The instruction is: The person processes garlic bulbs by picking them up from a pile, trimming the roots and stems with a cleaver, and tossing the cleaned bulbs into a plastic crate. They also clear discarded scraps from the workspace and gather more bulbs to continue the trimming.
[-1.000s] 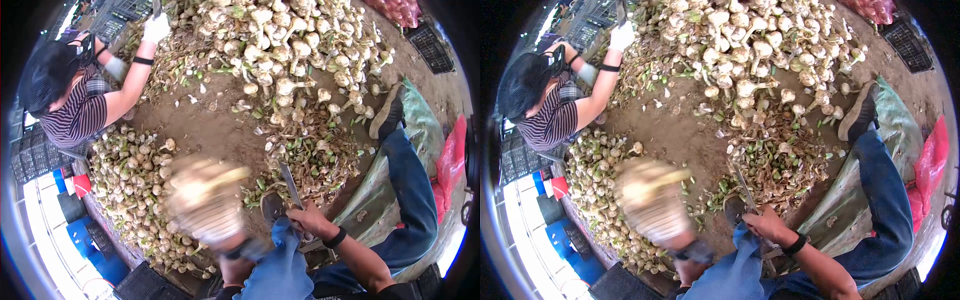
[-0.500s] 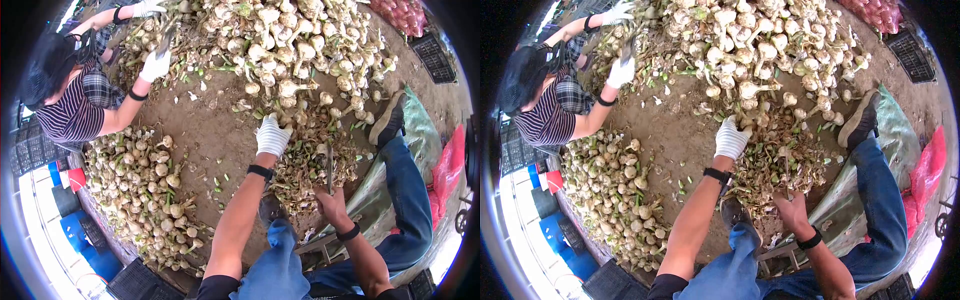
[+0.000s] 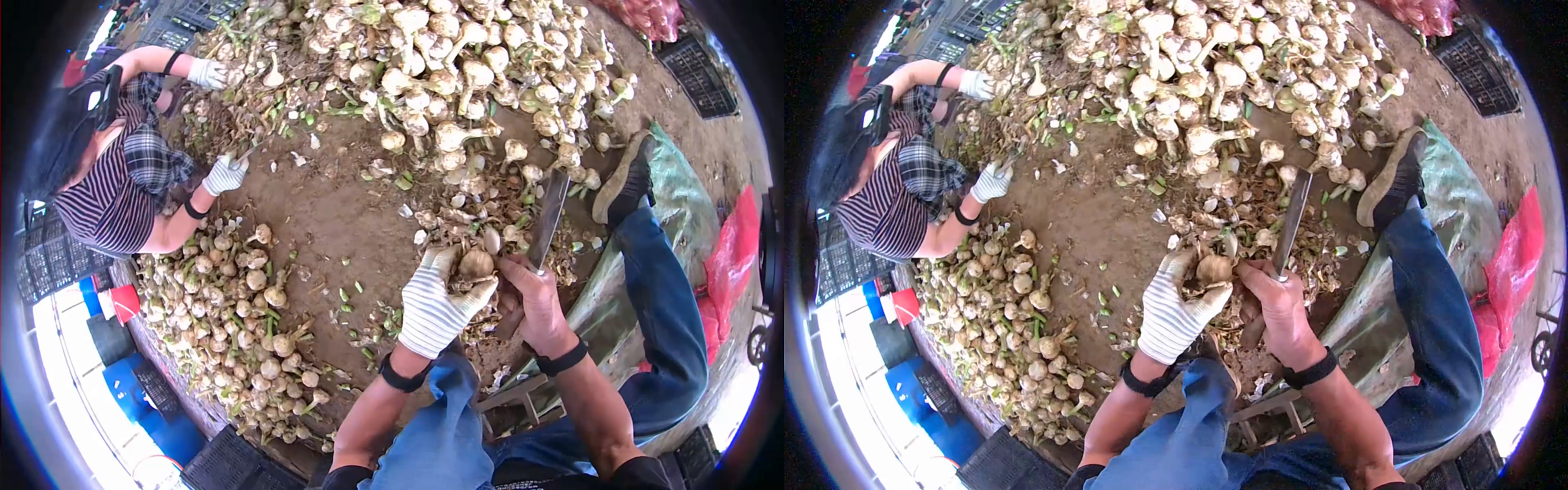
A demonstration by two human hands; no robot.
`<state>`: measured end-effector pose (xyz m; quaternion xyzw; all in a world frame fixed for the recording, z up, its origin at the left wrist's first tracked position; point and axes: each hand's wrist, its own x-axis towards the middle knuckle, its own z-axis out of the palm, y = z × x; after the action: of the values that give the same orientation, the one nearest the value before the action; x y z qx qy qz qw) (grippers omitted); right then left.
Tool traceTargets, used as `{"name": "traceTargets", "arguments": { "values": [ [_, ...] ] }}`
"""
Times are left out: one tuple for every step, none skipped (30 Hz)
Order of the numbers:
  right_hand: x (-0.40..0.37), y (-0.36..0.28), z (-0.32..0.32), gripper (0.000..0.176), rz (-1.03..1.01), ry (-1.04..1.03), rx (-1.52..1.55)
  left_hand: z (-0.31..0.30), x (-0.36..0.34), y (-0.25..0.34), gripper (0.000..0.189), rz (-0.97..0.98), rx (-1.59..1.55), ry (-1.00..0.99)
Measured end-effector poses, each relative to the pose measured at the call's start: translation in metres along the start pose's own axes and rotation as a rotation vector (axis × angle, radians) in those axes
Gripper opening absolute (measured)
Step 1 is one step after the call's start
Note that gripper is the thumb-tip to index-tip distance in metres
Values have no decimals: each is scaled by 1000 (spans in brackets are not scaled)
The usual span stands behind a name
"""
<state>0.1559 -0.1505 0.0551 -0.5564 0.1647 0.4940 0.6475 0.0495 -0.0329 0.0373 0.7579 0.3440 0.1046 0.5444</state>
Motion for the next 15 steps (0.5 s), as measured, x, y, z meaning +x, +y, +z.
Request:
{"name": "traceTargets", "arguments": {
  "values": [
    [-3, -4, 3, 19, 30, -3, 13, 3, 2, -6, 44, 125, 54, -18],
    [-2, 0, 1, 19, 30, -3, 12, 4, 3, -12, 44, 247, 109, -31],
    [2, 6, -3, 19, 68, -36, 22, 11, 3, -20, 41, 239, 40, -45],
    [5, 10, -6, 19, 106, -70, 32, 13, 1, -20, 41, 238, 42, -41],
    [6, 11, -9, 23, 120, -77, 20, 15, -5, -19, 41, 13, -234, -115],
    [5, 12, -10, 23, 125, -73, 20, 18, -10, -20, 41, -221, -511, -189],
    [3, 12, -10, 26, 117, -39, 8, 25, -15, -25, 40, -259, -626, -189],
    [2, 13, -10, 28, 108, -9, -5, 33, -18, -24, 42, -322, -731, -135],
    [3, 16, -12, 33, 114, 20, 9, 33, -22, -35, 48, -417, -811, -143],
    [3, 19, -14, 33, 118, 19, 9, 28, -20, -34, 54, -512, -891, -150],
    [1, 21, -16, 33, 106, 31, -3, 31, -23, -26, 67, -561, -899, -77],
    [-1, 23, -18, 34, 93, 45, -16, 29, -21, -20, 67, -563, -898, -75],
    [-4, 22, -20, 36, 96, 36, -55, 27, -21, -16, 70, -527, -990, -74],
    [-5, 23, -22, 36, 96, 36, -54, 25, -19, -14, 74, -487, -1081, -73],
    [-4, 26, -25, 37, 80, 52, -101, 20, -16, -20, 79, -489, -1066, -152]
  ]
}}
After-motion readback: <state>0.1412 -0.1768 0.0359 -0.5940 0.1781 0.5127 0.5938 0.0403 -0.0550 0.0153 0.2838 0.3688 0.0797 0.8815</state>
